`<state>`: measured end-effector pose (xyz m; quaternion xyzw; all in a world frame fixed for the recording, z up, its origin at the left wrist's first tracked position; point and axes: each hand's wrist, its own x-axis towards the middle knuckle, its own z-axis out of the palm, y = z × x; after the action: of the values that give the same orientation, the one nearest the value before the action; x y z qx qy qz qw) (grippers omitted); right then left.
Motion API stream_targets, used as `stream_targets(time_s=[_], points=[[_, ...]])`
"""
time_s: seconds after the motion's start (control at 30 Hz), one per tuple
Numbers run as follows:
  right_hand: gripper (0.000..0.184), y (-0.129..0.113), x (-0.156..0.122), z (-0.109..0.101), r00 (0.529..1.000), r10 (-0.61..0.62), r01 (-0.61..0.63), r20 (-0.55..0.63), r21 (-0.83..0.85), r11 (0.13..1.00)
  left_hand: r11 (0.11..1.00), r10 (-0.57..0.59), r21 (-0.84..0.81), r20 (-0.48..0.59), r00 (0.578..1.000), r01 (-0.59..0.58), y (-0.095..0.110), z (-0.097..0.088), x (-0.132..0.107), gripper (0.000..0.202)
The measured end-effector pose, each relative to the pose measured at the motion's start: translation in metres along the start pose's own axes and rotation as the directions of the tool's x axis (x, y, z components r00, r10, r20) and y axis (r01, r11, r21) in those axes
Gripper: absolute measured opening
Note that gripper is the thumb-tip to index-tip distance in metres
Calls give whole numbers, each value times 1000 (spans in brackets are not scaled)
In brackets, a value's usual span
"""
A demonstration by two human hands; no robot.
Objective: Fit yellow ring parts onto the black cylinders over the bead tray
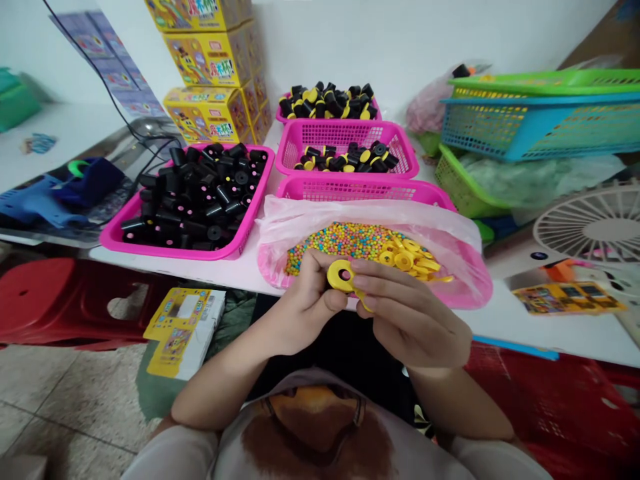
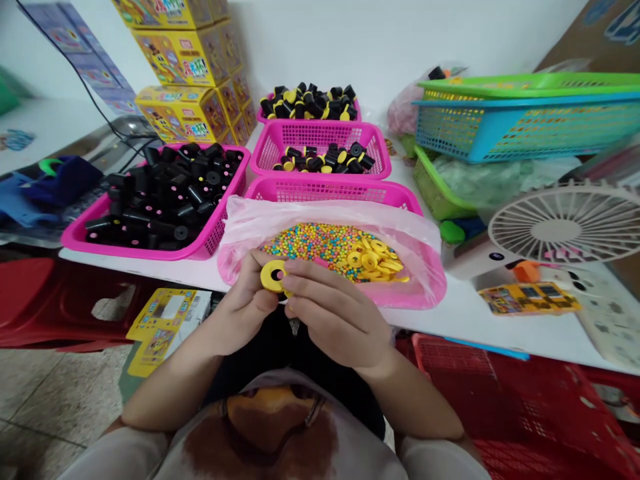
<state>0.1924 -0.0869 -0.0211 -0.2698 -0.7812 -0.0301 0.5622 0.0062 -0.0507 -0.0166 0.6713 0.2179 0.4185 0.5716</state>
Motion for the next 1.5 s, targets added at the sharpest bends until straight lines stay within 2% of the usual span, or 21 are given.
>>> stream_targets(time_s=[0.1,0.2,0.33,0.47,0.53,0.63,0.73,0.83,0.9,0.93,1.0,1.07,1.1,1.13,1.17,1.23,1.3,1.33,1.4,1.5], points=[[45,0,-1,-2,999,-41,42,28,-28,999,990,-78,-123,-52,996,71,-6,4,-4,45],[45,1,-1,1,999,-48,48,3,-40,998,958,-170,-250,-104,980,140,-10,11,-5,40],[46,3,2,11,997,66,-67,-38,-21,998,888,-256,-427,-147,956,172,-7,21,1,48],[56,6,5,18,986,156,-154,60,-37,987,789,-383,-575,-185,905,216,1,25,9,61],[58,5,6,20,983,168,-168,69,-6,986,716,-448,-645,-132,884,266,5,25,12,63],[56,2,5,23,977,213,-214,24,30,976,593,-489,-728,12,872,342,8,26,12,61],[53,-2,3,28,979,192,-191,-62,31,981,512,-501,-786,52,864,345,12,27,12,56],[49,-5,1,28,981,183,-179,-67,50,982,466,-510,-809,86,856,359,14,28,9,44],[45,-4,1,23,967,256,-251,-12,151,956,468,-482,-806,109,869,361,12,28,5,40],[44,-4,1,19,952,305,-304,29,232,924,499,-448,-798,96,889,338,10,27,3,41],[44,-2,2,11,924,363,-379,123,416,826,633,-316,-736,36,948,239,4,25,-2,42],[35,0,1,7,913,373,-399,166,561,725,816,-69,-575,9,998,62,-4,20,-5,38],[32,-1,1,6,904,397,-405,157,610,681,893,76,-446,31,997,-54,-7,17,-5,35],[32,-2,0,6,881,452,-428,140,645,633,939,211,-293,79,974,-180,-9,13,-5,33],[38,-3,0,8,837,528,-472,140,674,569,944,322,-124,132,937,-307,-11,8,-4,34],[55,-8,-1,13,718,661,-573,216,723,387,841,449,225,217,867,-492,-10,-2,-2,39],[54,-13,-1,18,634,686,-646,358,732,215,673,472,517,250,845,-529,-6,-12,-1,37],[46,-16,-1,21,614,674,-664,411,731,160,592,462,620,262,847,-515,-4,-16,-1,35],[32,-20,-2,25,603,667,-655,438,748,101,472,434,727,301,849,-499,1,-21,-3,33],[34,-22,-7,26,579,684,-640,443,767,45,451,403,705,386,829,-548,6,-23,-7,35]])
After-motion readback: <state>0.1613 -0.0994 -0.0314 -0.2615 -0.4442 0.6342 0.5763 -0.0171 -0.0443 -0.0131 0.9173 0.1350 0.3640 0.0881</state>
